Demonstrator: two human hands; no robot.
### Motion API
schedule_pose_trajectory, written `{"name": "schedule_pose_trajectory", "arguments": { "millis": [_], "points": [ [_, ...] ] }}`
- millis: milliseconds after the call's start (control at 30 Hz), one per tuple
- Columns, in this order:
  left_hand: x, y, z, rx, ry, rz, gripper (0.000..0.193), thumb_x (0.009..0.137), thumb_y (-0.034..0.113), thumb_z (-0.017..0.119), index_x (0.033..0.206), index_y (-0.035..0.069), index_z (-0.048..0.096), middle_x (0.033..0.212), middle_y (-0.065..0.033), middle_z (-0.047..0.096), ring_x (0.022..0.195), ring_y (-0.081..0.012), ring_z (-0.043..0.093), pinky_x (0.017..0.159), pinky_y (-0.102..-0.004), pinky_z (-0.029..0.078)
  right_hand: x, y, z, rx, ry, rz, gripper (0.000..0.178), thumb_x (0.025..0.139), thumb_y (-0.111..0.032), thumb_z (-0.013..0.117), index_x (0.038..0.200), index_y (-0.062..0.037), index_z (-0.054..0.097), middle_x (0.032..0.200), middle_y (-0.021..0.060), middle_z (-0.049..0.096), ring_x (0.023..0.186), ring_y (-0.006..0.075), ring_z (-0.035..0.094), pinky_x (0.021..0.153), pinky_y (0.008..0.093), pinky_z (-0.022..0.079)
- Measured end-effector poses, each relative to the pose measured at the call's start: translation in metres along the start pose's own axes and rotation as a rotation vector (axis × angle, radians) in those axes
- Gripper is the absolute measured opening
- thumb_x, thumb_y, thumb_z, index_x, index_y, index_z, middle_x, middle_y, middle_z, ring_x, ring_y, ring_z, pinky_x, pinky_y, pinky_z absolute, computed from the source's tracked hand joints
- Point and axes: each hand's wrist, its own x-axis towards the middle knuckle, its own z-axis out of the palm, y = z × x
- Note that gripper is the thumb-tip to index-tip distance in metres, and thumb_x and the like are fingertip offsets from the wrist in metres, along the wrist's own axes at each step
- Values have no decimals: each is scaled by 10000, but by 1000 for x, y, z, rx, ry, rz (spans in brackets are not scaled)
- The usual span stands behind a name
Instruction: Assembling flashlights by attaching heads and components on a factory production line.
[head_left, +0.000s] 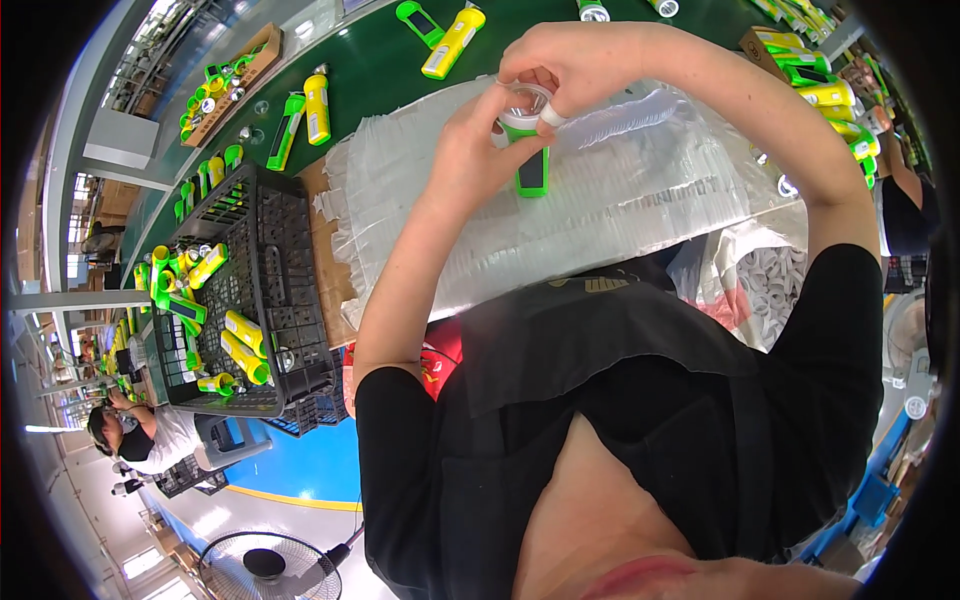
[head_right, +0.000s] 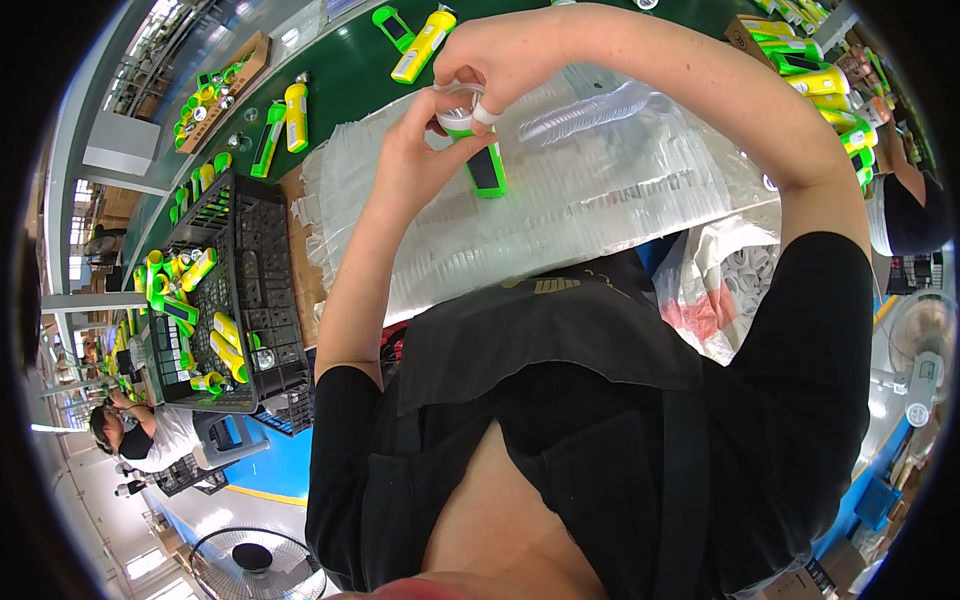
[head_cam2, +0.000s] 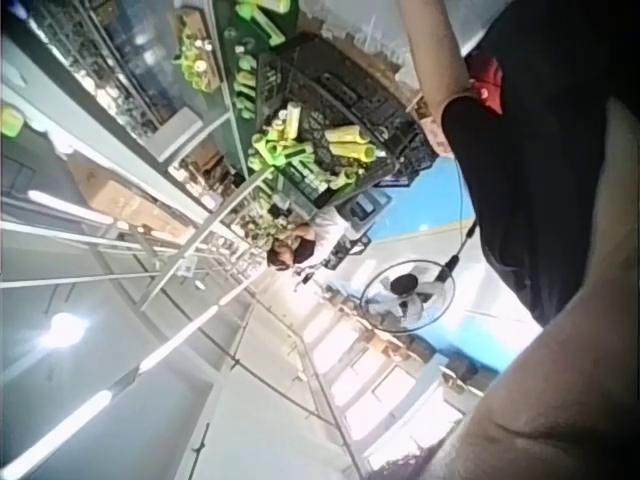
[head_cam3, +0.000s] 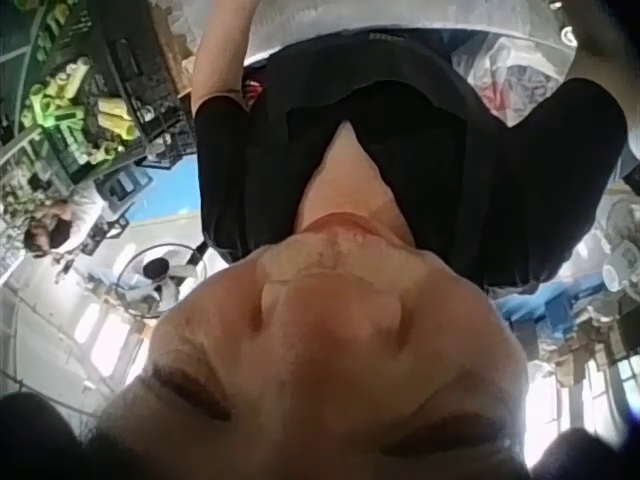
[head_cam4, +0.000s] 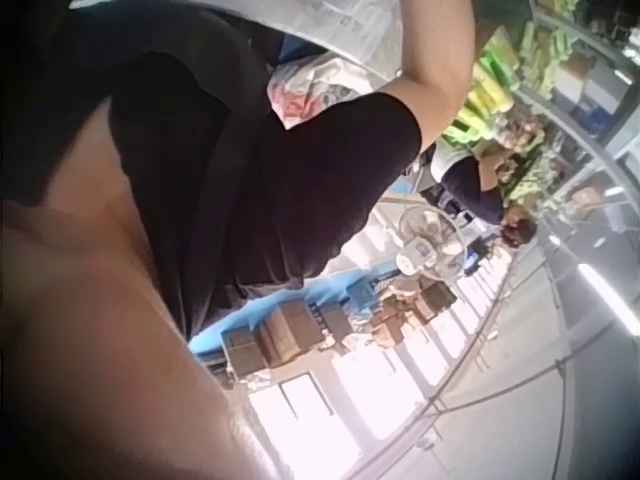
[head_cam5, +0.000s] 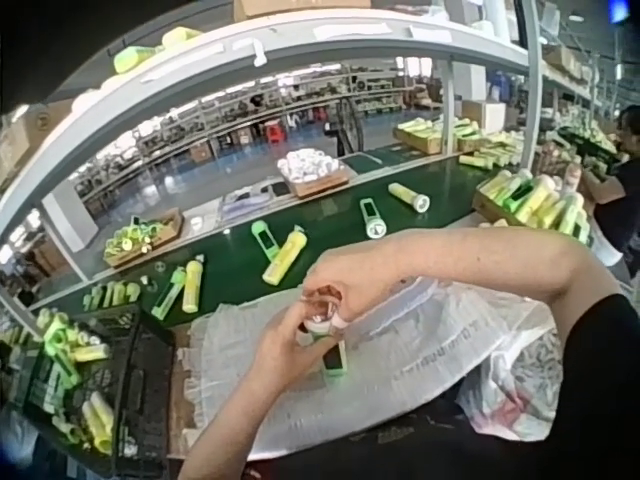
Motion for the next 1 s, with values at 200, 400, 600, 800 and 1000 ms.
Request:
{"name": "schedule_pose_trajectory", "arguments": {
  "millis": [200,400,600,800,1000],
  "points": [
    [1,15,-10,45,49,22,411,698,127,850,1013,84,589,959,-43,693,830,-185,651,705,-301,509,3,0,-10,-57,37,-74,366,636,-229,816,816,-6,589,699,84,561,636,220,571,557,343,450],
    [-21,-2,11,-28,71,26,434,693,130,863,1026,55,594,1012,-85,694,880,-182,663,731,-307,518,8,11,4,-155,-113,-177,364,651,-268,789,854,-10,632,764,129,616,709,299,626,617,401,486],
    [-14,9,13,78,108,-13,430,695,135,860,1023,53,595,945,-74,683,760,-178,615,644,-304,480,-6,3,31,-191,197,206,590,666,-502,717,834,56,622,779,208,640,747,359,645,657,422,512],
    [0,-4,11,-7,104,-49,406,673,124,855,970,69,583,892,-81,660,768,-245,629,628,-331,481,-5,16,24,-222,428,-45,712,744,-602,648,977,71,638,1013,237,658,940,349,657,784,421,526],
    [3,-2,13,23,137,51,416,665,119,856,977,66,585,943,-87,675,806,-246,647,647,-325,499,1,-16,19,-312,155,341,534,720,-509,675,791,17,620,898,173,637,818,337,637,673,426,506]
  ]
}}
